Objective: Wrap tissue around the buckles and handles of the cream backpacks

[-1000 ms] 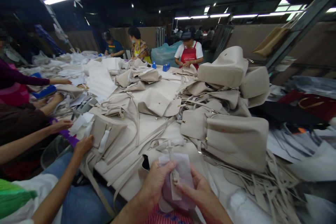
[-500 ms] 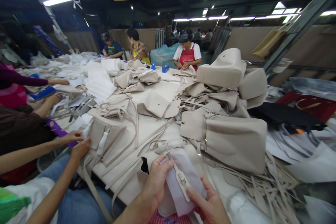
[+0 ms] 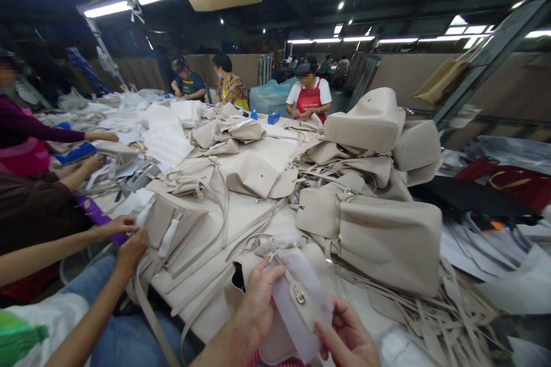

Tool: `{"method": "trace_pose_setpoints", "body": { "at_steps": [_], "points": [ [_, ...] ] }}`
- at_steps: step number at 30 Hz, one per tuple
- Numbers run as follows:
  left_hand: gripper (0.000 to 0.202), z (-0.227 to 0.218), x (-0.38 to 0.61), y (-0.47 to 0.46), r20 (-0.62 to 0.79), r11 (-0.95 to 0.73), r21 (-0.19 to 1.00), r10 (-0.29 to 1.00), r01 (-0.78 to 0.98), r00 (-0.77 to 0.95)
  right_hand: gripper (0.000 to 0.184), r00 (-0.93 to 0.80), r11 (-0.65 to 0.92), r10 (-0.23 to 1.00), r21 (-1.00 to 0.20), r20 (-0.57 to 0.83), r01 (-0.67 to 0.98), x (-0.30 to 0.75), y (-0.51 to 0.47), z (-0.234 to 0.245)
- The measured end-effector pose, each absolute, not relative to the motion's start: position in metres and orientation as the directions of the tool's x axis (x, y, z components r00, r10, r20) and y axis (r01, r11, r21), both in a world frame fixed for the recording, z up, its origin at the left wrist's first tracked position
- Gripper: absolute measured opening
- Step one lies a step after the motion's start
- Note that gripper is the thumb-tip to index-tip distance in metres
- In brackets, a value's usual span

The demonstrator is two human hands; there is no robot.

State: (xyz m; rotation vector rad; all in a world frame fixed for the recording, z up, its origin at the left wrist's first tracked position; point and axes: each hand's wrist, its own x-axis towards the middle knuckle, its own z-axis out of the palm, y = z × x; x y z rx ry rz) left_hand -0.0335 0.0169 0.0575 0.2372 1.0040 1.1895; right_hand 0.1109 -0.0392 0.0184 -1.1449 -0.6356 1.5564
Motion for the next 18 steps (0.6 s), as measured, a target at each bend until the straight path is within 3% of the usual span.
{"method": "trace_pose_setpoints", "body": {
  "at_steps": [6,12,18],
  "points": [
    [0.030,0.0559,-0.0323,0.0152,-0.537,0.401,0.613,0.844,-0.681,0.014,0.044,-0.093,-0.428,0.876,-0.674,-0.473,-0.602,0.1054,-0.0436,0.0110],
    [0.032,0.0562,-0.0291,0.0154,-0.551,0.410,0.615,0.834,-0.674,0.004,0.049,0.096,-0.319,0.918,-0.862,-0.384,-0.394,0.1044,-0.0398,0.0143],
    [0.031,0.0559,-0.0280,0.0174,-0.576,0.427,0.610,0.817,-0.667,-0.003,0.042,-0.042,-0.313,0.950,-0.936,-0.310,-0.163,0.1134,-0.0391,0.0100]
  ]
}}
